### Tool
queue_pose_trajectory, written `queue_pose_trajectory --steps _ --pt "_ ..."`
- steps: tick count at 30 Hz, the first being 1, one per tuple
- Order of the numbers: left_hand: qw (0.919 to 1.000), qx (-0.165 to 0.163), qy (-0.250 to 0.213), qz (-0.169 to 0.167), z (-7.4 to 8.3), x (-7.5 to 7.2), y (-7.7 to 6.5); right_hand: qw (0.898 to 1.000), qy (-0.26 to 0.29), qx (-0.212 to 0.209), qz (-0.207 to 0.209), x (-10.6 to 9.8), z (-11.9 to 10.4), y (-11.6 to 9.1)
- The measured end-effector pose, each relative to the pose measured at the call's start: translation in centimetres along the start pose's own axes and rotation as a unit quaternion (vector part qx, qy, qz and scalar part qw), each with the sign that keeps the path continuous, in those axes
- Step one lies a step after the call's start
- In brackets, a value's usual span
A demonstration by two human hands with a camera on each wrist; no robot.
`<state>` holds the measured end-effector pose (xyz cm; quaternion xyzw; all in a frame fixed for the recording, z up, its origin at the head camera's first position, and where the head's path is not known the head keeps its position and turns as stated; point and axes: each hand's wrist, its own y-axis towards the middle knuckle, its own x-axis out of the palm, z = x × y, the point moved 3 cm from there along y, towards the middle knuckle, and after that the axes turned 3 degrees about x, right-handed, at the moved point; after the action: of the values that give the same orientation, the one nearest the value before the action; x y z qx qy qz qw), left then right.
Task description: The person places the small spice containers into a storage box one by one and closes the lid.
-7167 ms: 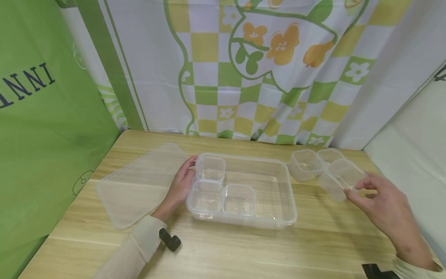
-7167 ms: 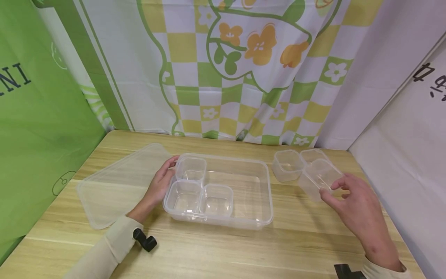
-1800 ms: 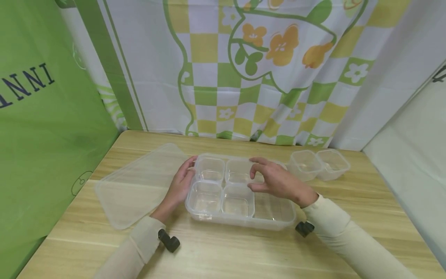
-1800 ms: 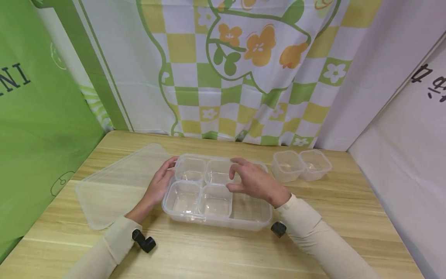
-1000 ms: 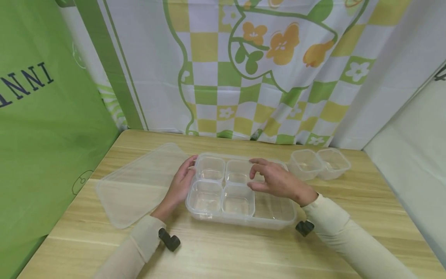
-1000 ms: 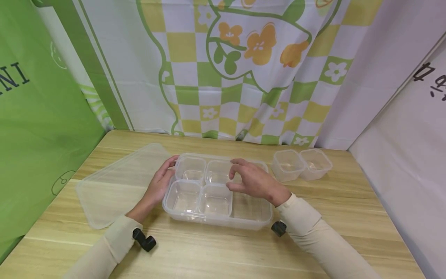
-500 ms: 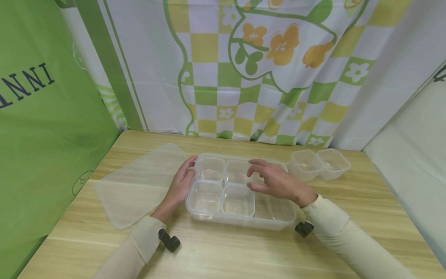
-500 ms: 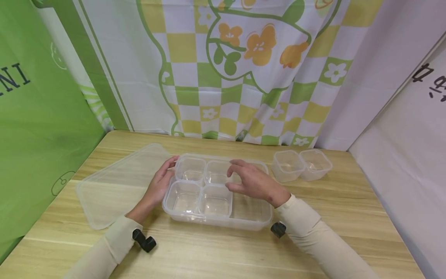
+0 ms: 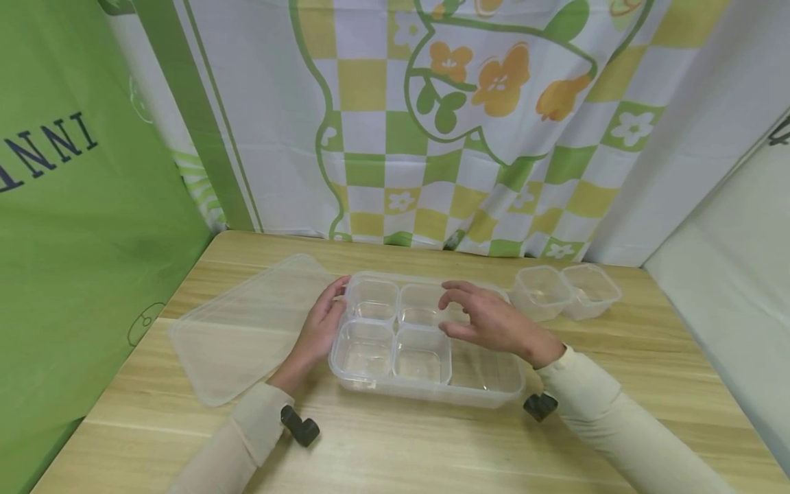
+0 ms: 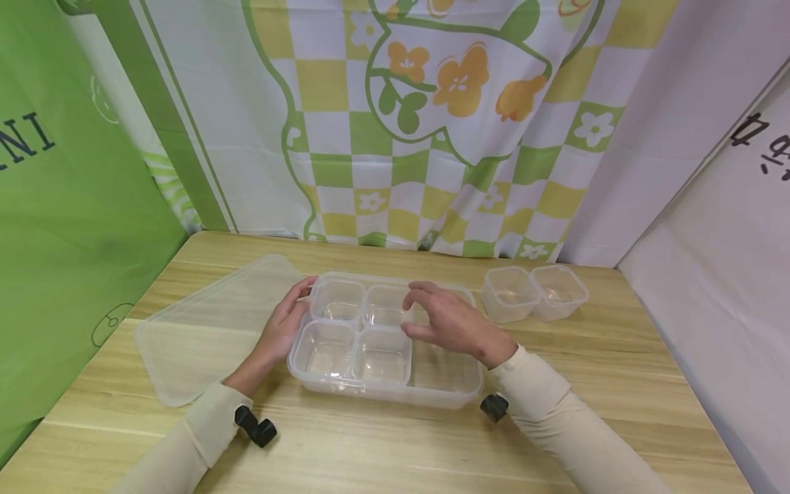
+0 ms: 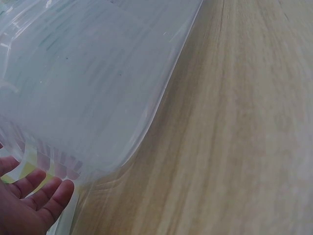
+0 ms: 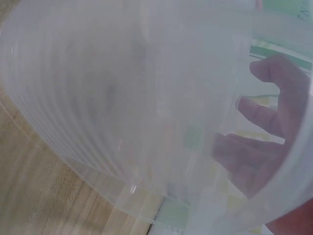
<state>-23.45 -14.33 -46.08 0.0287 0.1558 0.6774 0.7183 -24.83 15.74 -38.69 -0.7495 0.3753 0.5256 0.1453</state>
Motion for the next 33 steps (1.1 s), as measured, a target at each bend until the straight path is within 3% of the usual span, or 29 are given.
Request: queue_pose_trajectory --steps 6,13,26,33 --pt "1.0 -0.002 -0.002 0.001 0.0 0.0 0.0 1.0 0.01 -0.001 0.012 -0.3 0.3 -0.1" --pt "0.9999 0.0 -0.011 -0.005 0.0 -0.1 0.0 0.998 0.008 0.004 0.069 -1.3 0.7 -0.5" --pt "1.0 0.003 0.001 0.002 0.0 0.0 -0.1 0.99 -0.016 0.079 0.115 -3.8 2.4 -1.9" --pt "1.0 0.003 -0.006 -0.002 -0.2 0.0 0.1 0.98 -0.039 0.092 0.171 -5.4 3.6 -3.4"
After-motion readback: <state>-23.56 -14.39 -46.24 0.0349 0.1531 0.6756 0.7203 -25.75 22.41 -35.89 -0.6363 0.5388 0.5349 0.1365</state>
